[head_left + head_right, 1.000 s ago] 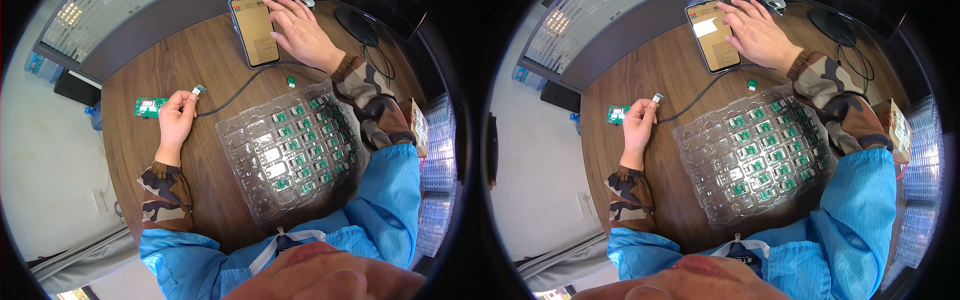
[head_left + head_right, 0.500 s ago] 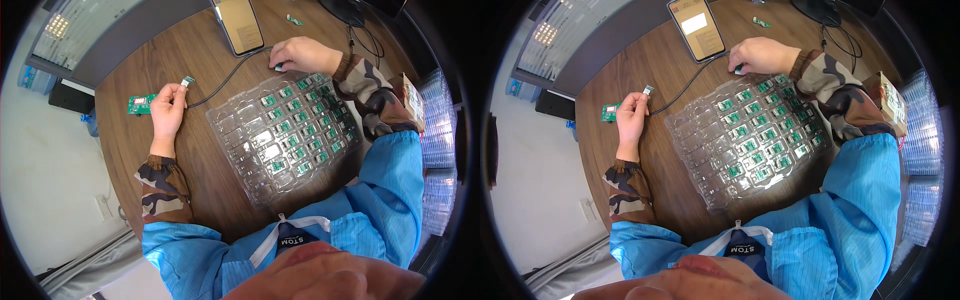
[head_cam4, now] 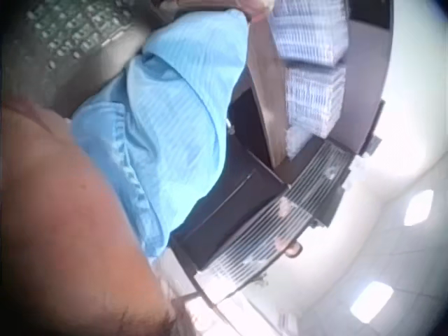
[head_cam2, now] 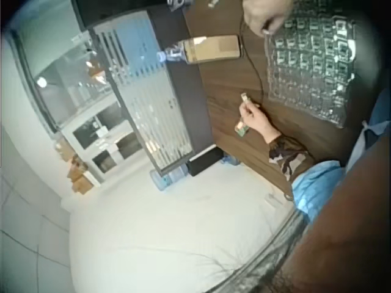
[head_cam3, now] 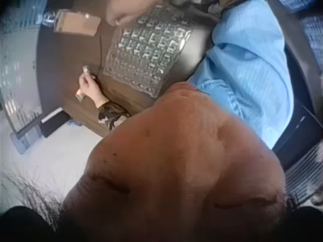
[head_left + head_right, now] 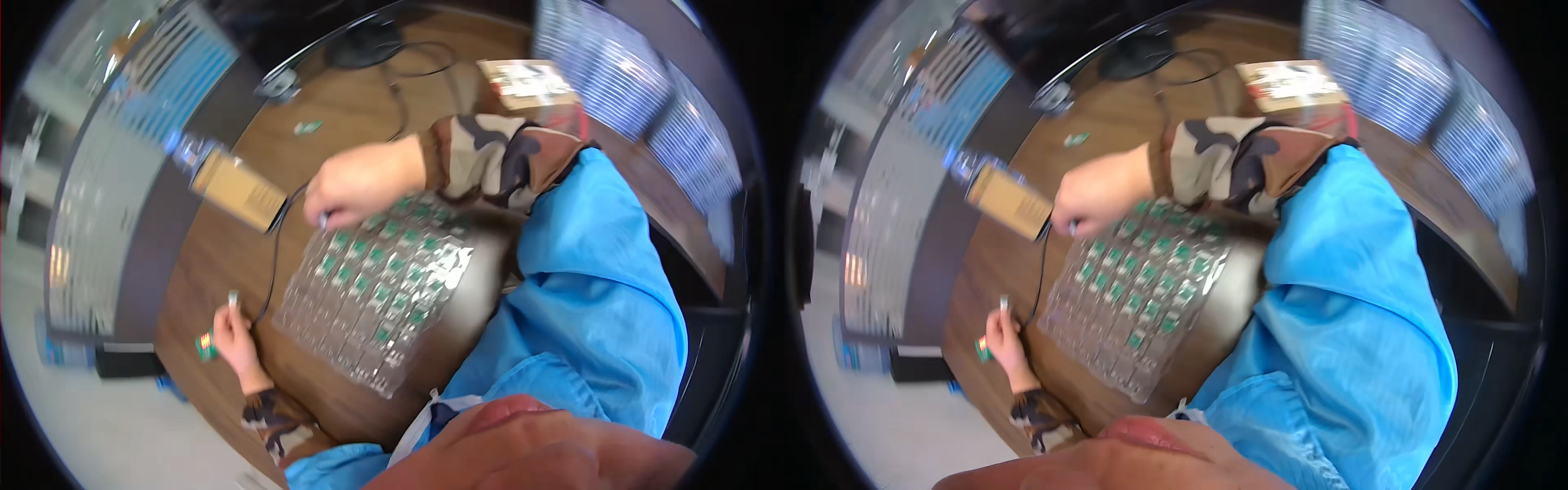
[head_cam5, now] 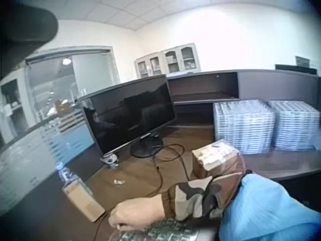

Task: Sorting small green printed circuit boards (PCBs) and placing them into a plastic organizer tray.

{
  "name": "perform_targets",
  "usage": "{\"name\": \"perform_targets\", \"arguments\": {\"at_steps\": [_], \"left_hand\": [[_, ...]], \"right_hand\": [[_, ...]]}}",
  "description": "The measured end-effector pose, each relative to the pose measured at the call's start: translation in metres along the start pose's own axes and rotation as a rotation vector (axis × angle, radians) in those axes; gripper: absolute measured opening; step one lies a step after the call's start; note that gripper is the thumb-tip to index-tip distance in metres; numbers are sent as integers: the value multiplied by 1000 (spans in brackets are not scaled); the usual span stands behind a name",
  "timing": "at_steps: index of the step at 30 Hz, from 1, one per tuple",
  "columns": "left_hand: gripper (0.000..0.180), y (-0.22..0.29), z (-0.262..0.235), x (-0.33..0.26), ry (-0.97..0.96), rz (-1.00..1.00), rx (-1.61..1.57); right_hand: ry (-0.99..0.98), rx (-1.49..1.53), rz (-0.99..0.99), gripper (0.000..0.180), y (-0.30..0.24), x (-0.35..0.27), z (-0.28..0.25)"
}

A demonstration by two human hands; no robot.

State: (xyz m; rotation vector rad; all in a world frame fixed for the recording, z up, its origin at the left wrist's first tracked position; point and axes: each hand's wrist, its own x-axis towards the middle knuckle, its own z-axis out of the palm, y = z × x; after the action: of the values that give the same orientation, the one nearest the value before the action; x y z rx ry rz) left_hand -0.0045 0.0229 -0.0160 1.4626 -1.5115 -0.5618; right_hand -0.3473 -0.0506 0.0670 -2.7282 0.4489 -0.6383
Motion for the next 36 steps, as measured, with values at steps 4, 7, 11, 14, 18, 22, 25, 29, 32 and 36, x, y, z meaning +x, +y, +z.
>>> {"name": "perform_targets", "arguments": {"at_steps": [4, 7, 11, 14, 18, 22, 25, 29, 32, 36], "left_hand": [[15, -3, 9, 1, 11, 33, -4], [16, -5, 11, 1, 50, 4, 28], [17, -5, 13, 2, 45, 38, 201], [17, -4, 8, 3, 32, 32, 205], [17, -4, 0, 3, 42, 19, 252], [18, -8, 2, 6, 38, 40, 344], [19, -13, 4, 8, 35, 65, 356], [19, -16, 1, 6, 59, 94, 397], [19, -17, 2, 7, 64, 122, 418], [18, -14, 4, 7, 64, 110, 402]], "right_hand": [[-98, -65, 44, 8, -49, -56, -35], [-90, -67, 118, 7, -74, -104, -60], [-258, -182, 404, 7, -106, -159, -99], [-119, -159, 373, 6, -109, -206, -114], [269, -405, 636, 11, -92, -252, -185], [504, -712, 1091, 20, -43, -301, -258], [485, -685, 1306, 21, 8, -347, -283], [485, -692, 1325, 17, 36, -359, -277], [446, -695, 1334, 14, 46, -362, -279], [411, -613, 1371, 15, 40, -362, -282]]}}
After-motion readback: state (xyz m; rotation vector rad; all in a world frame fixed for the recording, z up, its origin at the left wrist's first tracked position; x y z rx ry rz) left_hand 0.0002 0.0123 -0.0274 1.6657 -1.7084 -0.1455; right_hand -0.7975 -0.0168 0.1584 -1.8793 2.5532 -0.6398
